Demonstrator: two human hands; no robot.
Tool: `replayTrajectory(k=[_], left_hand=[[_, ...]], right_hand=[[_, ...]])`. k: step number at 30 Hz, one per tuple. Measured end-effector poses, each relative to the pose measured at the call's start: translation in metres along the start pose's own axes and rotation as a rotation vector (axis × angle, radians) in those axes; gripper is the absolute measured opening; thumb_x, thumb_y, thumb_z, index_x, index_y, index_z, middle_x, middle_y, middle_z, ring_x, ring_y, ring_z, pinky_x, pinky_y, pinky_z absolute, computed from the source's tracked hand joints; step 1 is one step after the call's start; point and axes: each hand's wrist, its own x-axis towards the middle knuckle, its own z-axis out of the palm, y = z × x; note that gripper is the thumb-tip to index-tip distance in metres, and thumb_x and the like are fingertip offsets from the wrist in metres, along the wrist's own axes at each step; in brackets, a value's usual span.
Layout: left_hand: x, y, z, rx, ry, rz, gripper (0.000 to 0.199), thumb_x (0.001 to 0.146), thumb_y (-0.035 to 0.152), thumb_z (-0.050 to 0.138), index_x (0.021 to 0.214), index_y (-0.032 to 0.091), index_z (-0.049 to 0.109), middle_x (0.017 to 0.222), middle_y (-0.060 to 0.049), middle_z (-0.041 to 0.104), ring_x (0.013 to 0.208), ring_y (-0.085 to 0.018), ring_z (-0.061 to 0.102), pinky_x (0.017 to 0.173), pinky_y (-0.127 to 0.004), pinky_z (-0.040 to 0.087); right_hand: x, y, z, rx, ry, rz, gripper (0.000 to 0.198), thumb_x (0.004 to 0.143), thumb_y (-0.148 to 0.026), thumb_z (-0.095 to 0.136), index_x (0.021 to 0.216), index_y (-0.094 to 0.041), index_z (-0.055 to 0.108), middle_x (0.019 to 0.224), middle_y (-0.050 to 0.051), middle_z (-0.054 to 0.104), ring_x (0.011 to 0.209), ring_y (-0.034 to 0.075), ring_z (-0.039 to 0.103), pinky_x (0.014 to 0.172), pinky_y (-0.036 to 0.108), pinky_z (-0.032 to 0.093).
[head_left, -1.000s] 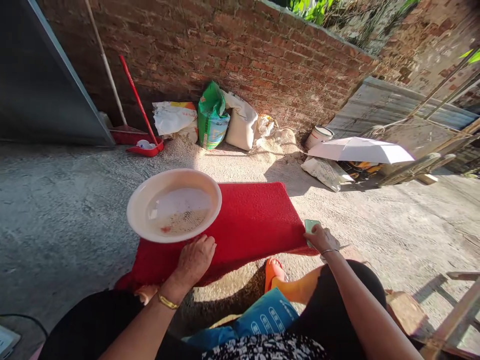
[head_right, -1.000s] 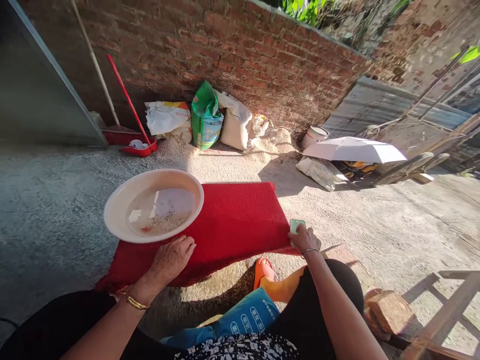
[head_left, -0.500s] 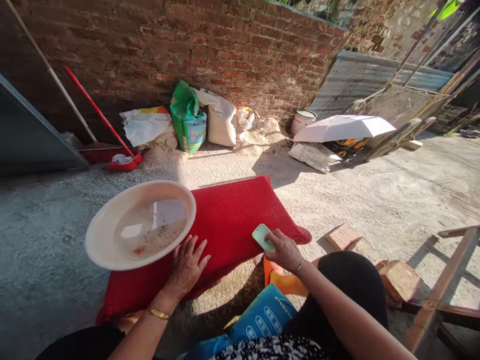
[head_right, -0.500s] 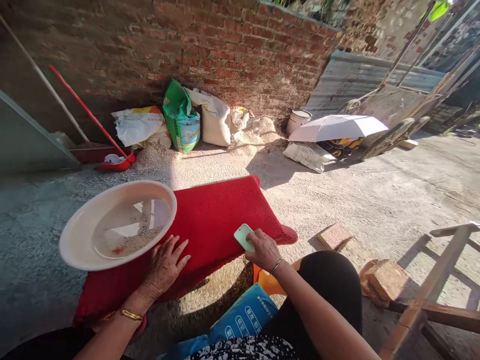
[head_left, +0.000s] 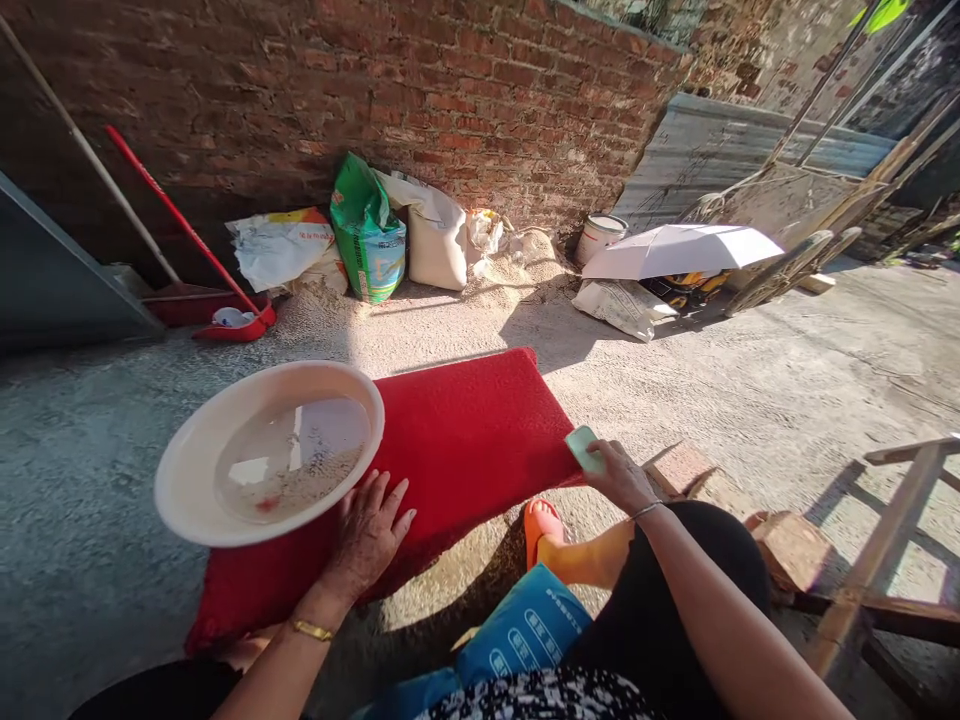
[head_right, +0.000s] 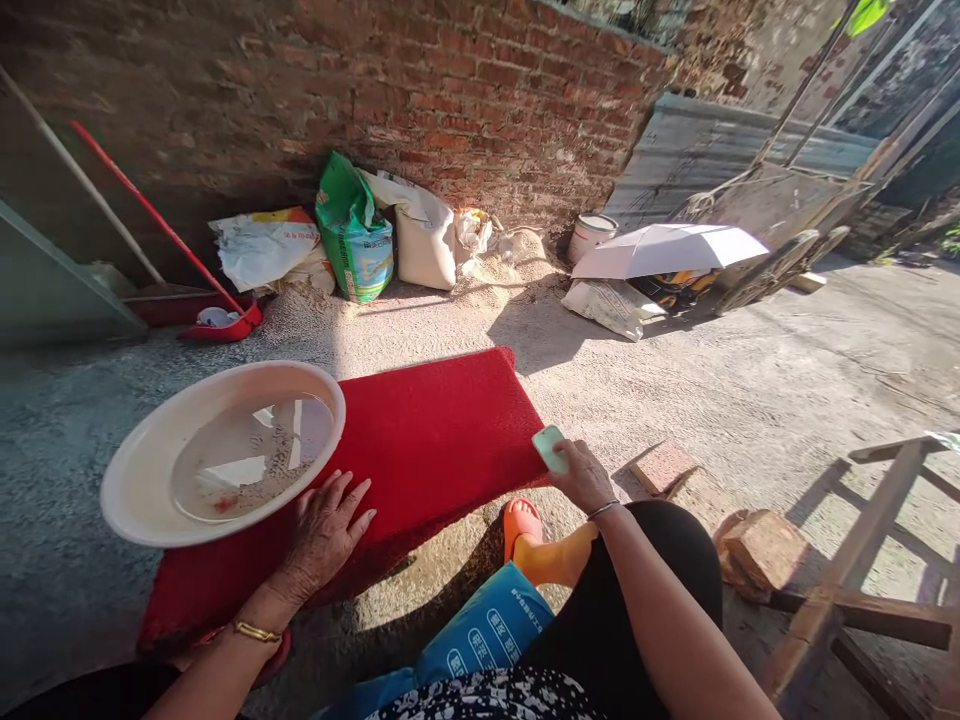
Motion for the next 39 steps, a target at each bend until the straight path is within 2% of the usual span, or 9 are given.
replayTrajectory(k=[5,8,13,18,22,26,34,36,39], left_hand=[[0.001,0.001,0.001,-0.005,0.02,0.006,0.037,0.089,0.036,0.052,0.119,0.018,0.063,0.125,-0.018,0.058,0.122,-0.036,0.049,0.098,-0.053,0.037],[0.001,0.002,0.0,0.002,0.032,0.009,0.037,0.088,0.035,0.052,0.118,0.017,0.064,0.124,-0.018,0.058,0.121,-0.036,0.05,0.098,-0.053,0.037],[0.001,0.004,-0.002,0.02,0.015,0.0,0.037,0.088,0.035,0.053,0.119,0.017,0.064,0.125,-0.018,0.058,0.122,-0.035,0.049,0.099,-0.052,0.036],[0.001,0.004,-0.003,0.023,-0.01,-0.011,0.037,0.088,0.034,0.054,0.119,0.017,0.063,0.126,-0.018,0.057,0.123,-0.035,0.048,0.098,-0.052,0.036],[0.001,0.005,-0.005,0.012,-0.022,-0.02,0.037,0.087,0.034,0.054,0.12,0.018,0.062,0.127,-0.017,0.057,0.123,-0.034,0.047,0.1,-0.052,0.035],[0.002,0.006,-0.008,0.006,-0.02,-0.027,0.036,0.088,0.033,0.054,0.12,0.019,0.062,0.126,-0.016,0.057,0.122,-0.033,0.048,0.099,-0.051,0.035],[0.003,0.008,-0.01,-0.001,-0.02,-0.028,0.036,0.087,0.033,0.054,0.119,0.018,0.063,0.126,-0.017,0.057,0.123,-0.033,0.047,0.101,-0.051,0.035],[0.004,0.009,-0.011,-0.005,-0.014,-0.032,0.036,0.087,0.033,0.054,0.119,0.018,0.063,0.126,-0.017,0.057,0.123,-0.033,0.048,0.101,-0.051,0.035],[0.004,0.008,-0.011,-0.019,-0.022,-0.032,0.036,0.088,0.034,0.053,0.118,0.019,0.063,0.126,-0.016,0.057,0.123,-0.033,0.048,0.102,-0.052,0.034]], right_hand=[[0.013,0.032,-0.006,-0.123,-0.087,0.266,0.036,0.076,-0.04,0.06,0.107,-0.024,0.056,0.101,0.008,0.056,0.078,0.019,0.059,0.068,0.028,0.039],[0.021,0.032,-0.012,-0.129,-0.066,0.288,0.036,0.077,-0.042,0.059,0.107,-0.023,0.058,0.098,0.008,0.056,0.079,0.019,0.059,0.068,0.028,0.04],[0.022,-0.036,-0.009,-0.091,0.074,-0.081,0.035,0.076,-0.03,0.06,0.11,-0.021,0.059,0.103,0.008,0.056,0.086,0.019,0.056,0.073,0.027,0.039],[0.0,-0.131,0.016,-0.062,-0.028,-0.641,0.031,0.079,-0.03,0.06,0.109,-0.021,0.059,0.102,0.007,0.055,0.089,0.018,0.051,0.08,0.029,0.039],[0.002,-0.163,0.032,-0.138,-0.092,-0.755,0.034,0.082,-0.038,0.06,0.112,-0.022,0.058,0.105,0.008,0.053,0.09,0.019,0.05,0.082,0.031,0.038],[0.035,-0.128,0.024,-0.175,-0.107,-0.599,0.035,0.083,-0.037,0.06,0.115,-0.024,0.059,0.109,0.008,0.053,0.092,0.019,0.052,0.082,0.031,0.038],[0.076,-0.012,-0.02,-0.291,0.017,0.199,0.039,0.082,-0.037,0.056,0.118,-0.023,0.06,0.107,0.013,0.054,0.09,0.024,0.059,0.075,0.033,0.041],[0.077,-0.017,-0.022,-0.285,0.089,0.236,0.04,0.08,-0.037,0.057,0.117,-0.022,0.061,0.105,0.013,0.055,0.09,0.025,0.058,0.075,0.034,0.041],[0.07,-0.059,-0.013,-0.124,0.155,0.011,0.04,0.081,-0.038,0.058,0.117,-0.023,0.061,0.106,0.011,0.055,0.089,0.022,0.057,0.075,0.031,0.042]])
